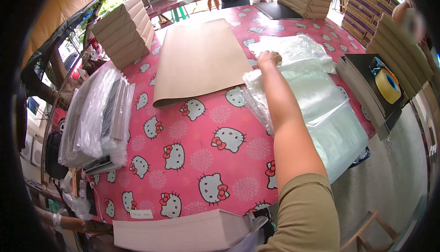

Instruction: The person places stacks of white paper into plastic sleeves by hand, sliding the paper into the opening of each bag on a table.

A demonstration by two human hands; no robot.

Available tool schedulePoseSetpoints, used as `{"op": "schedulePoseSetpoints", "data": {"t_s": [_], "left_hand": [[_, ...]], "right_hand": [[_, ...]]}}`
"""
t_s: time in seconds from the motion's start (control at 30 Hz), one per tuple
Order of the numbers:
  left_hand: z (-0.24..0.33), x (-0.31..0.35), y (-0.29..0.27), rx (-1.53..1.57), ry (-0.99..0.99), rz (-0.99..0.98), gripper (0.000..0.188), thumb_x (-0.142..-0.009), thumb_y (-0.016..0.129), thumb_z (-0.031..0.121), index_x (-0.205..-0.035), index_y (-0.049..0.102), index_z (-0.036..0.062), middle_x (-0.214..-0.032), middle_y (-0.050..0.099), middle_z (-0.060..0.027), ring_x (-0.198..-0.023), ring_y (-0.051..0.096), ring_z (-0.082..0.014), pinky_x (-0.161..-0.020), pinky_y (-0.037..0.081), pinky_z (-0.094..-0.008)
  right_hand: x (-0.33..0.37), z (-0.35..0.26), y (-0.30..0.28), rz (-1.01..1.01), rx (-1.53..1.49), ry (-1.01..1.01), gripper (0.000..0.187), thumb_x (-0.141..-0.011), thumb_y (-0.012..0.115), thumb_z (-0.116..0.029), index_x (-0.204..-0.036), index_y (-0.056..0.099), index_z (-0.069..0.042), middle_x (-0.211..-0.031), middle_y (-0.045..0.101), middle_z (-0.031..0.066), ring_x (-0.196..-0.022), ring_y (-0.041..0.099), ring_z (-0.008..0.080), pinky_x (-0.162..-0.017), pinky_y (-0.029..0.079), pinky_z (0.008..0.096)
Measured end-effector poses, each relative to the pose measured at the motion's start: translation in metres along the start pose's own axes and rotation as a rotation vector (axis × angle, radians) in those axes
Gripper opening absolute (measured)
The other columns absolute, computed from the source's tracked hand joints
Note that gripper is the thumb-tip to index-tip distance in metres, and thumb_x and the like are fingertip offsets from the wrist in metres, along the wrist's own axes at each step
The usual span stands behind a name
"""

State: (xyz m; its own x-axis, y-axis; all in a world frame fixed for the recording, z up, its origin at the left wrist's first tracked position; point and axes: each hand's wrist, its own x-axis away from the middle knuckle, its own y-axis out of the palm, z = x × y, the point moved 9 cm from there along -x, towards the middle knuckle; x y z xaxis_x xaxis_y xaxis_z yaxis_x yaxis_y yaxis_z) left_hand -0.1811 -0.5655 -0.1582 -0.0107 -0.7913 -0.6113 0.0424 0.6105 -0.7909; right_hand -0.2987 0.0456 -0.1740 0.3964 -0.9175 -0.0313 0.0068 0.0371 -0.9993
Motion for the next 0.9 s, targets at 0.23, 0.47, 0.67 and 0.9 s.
{"op": "schedulePoseSetpoints", "data": {"t_s": [0.23, 0.47, 0.67, 0.9], "left_hand": [[-0.007, -0.001, 0.003, -0.001, -0.015, -0.047, 0.027, -0.063, 0.062, 0.028, -0.057, 0.042, 0.0105, -0.067, 0.049, -0.0028, -0.071, 0.047, -0.0223, -0.064, 0.025, -0.0381], [-0.007, -0.001, 0.001, 0.003, -0.024, -0.053, 0.027, -0.063, 0.062, 0.028, -0.057, 0.042, 0.0105, -0.068, 0.049, -0.0030, -0.072, 0.047, -0.0222, -0.064, 0.025, -0.0384], [-0.006, -0.002, -0.003, 0.007, -0.005, -0.053, 0.026, -0.063, 0.062, 0.028, -0.058, 0.042, 0.0105, -0.068, 0.049, -0.0032, -0.072, 0.047, -0.0222, -0.064, 0.025, -0.0386], [0.002, 0.004, -0.009, 0.003, -0.010, -0.049, 0.026, -0.062, 0.062, 0.028, -0.058, 0.042, 0.0105, -0.069, 0.049, -0.0034, -0.073, 0.047, -0.0221, -0.064, 0.025, -0.0389]], "right_hand": [[-0.045, 0.027, 0.007, 0.162, -0.084, 0.164, 0.026, -0.082, 0.043, -0.018, -0.102, 0.058, -0.009, -0.107, 0.057, 0.0085, -0.098, 0.055, 0.0253, -0.080, 0.046, 0.0349], [-0.037, 0.034, -0.013, 0.173, -0.037, -0.023, 0.042, -0.079, 0.047, -0.043, -0.099, 0.061, -0.009, -0.107, 0.057, 0.0090, -0.099, 0.055, 0.0245, -0.082, 0.045, 0.0344], [-0.044, 0.140, -0.175, 0.858, -0.307, 0.016, 0.036, -0.075, 0.052, -0.034, -0.087, 0.058, -0.002, -0.083, 0.060, 0.0203, -0.078, 0.059, 0.0348, -0.071, 0.046, 0.0415], [0.090, 0.178, -0.336, 1.367, -0.147, -0.272, 0.024, -0.079, 0.048, -0.021, -0.094, 0.057, -0.004, -0.081, 0.059, 0.0172, -0.075, 0.057, 0.0329, -0.067, 0.045, 0.0396]]}}
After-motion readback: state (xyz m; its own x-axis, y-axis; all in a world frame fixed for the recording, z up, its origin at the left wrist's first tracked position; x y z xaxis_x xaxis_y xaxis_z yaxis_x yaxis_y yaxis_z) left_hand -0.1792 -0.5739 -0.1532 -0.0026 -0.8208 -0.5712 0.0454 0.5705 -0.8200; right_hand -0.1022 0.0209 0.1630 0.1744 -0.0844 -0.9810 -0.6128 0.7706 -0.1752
